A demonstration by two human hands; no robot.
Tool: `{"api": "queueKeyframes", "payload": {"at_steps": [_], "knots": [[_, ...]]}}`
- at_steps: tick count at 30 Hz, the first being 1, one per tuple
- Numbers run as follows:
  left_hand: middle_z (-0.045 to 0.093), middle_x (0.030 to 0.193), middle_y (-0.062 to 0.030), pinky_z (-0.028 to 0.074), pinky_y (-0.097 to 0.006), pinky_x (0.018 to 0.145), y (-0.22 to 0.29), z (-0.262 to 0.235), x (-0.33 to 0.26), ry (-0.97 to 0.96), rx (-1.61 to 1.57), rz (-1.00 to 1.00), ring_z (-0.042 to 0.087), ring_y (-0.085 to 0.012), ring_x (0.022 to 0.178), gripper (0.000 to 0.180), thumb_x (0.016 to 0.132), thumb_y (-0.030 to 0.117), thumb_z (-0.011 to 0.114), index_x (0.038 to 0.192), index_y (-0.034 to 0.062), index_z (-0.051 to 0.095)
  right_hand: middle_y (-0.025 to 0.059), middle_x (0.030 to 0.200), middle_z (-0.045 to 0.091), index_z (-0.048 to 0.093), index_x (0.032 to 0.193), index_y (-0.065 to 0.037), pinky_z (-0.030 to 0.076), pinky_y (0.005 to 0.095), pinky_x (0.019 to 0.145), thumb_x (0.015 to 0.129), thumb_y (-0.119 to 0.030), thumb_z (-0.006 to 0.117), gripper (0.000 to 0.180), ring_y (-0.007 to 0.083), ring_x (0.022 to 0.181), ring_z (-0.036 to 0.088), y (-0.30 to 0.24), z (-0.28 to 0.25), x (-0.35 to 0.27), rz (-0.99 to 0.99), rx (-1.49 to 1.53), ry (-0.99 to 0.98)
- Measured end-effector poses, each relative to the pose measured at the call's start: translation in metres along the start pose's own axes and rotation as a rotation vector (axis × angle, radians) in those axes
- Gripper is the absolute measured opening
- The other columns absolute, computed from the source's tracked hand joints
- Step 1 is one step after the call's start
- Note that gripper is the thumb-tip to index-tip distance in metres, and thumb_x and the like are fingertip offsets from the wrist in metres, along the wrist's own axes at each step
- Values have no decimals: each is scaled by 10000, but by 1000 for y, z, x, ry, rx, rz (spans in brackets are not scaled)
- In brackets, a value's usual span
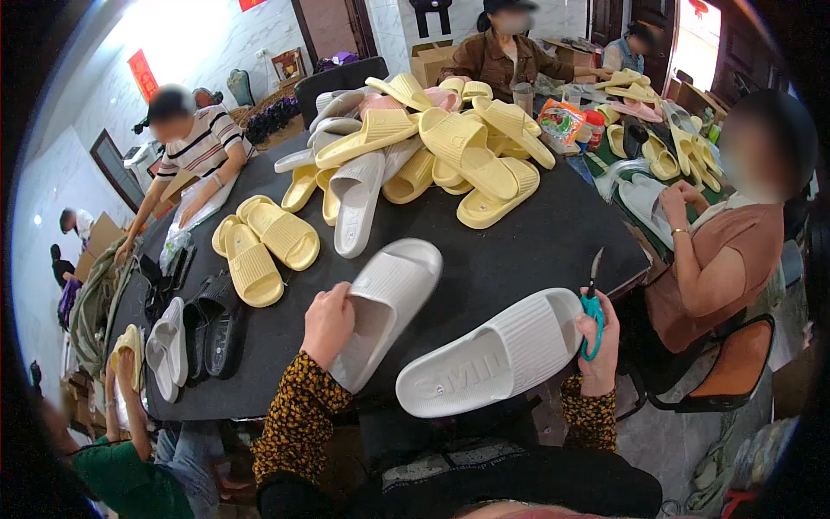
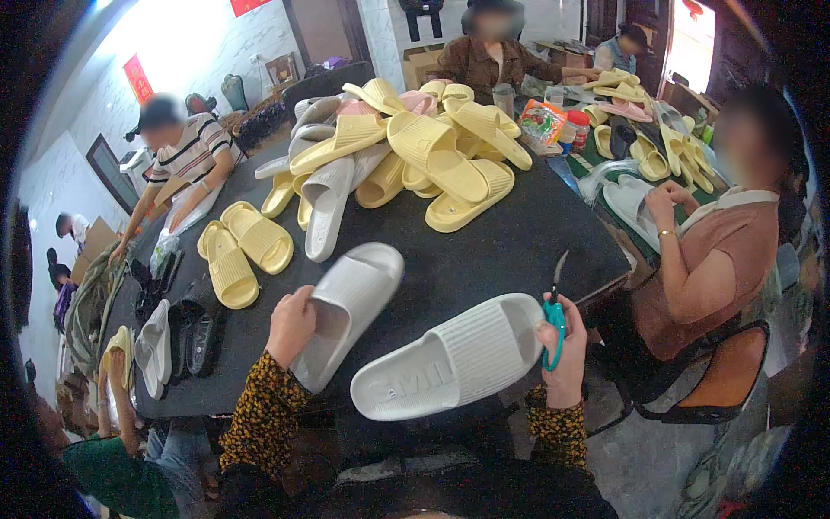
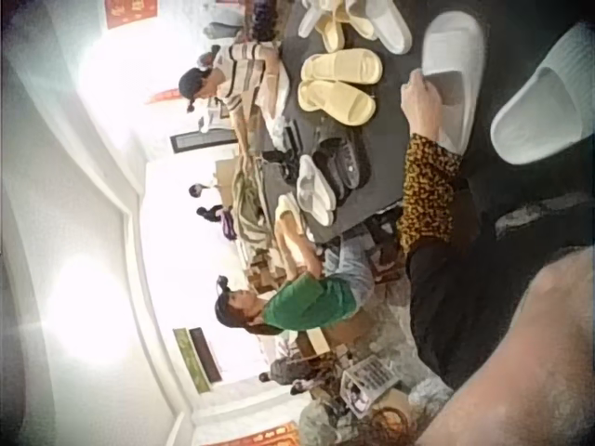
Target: Trim excess plastic materials and loose threads from manufactured sandals using small snips.
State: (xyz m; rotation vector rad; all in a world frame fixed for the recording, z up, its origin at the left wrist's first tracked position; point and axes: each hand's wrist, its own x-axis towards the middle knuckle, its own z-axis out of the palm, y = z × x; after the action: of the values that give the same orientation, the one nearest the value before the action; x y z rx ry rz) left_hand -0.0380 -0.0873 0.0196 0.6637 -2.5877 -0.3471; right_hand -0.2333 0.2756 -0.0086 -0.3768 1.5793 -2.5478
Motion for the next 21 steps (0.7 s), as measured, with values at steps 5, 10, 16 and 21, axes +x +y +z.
{"api": "queueKeyframes", "payload": {"at_steps": [5,10,16,21], "knots": [[592,748,-149,465,-343,629,-7,-13,4,272,-343,-184,585,-251,666,351,848,43,543,1193,-12,510,69,1101,574,487,1206,32,470,296,861,772,-147,735,531,160,977,580,5,-12,5,-40,52,18],[598,852,-11,424,-233,597,4,-21,-8,229,-964,-330,515,-76,693,367,843,36,564,1204,-21,526,66,1124,566,477,1227,34,463,285,869,795,-171,719,536,157,993,573,24,1,4,-68,89,76],[613,1023,-43,433,-233,773,10,-7,-35,263,-1262,-435,553,-102,877,336,834,14,595,1158,-57,545,68,1196,532,447,1271,41,444,285,911,821,-91,676,522,166,1047,549,37,32,-16,25,110,131],[601,1068,-83,444,-257,822,14,1,-50,358,-1362,-446,567,-127,943,338,829,-9,603,1150,-65,513,60,1170,543,466,1241,29,457,283,881,833,-78,662,465,151,1020,556,44,48,-37,103,172,95]]}}
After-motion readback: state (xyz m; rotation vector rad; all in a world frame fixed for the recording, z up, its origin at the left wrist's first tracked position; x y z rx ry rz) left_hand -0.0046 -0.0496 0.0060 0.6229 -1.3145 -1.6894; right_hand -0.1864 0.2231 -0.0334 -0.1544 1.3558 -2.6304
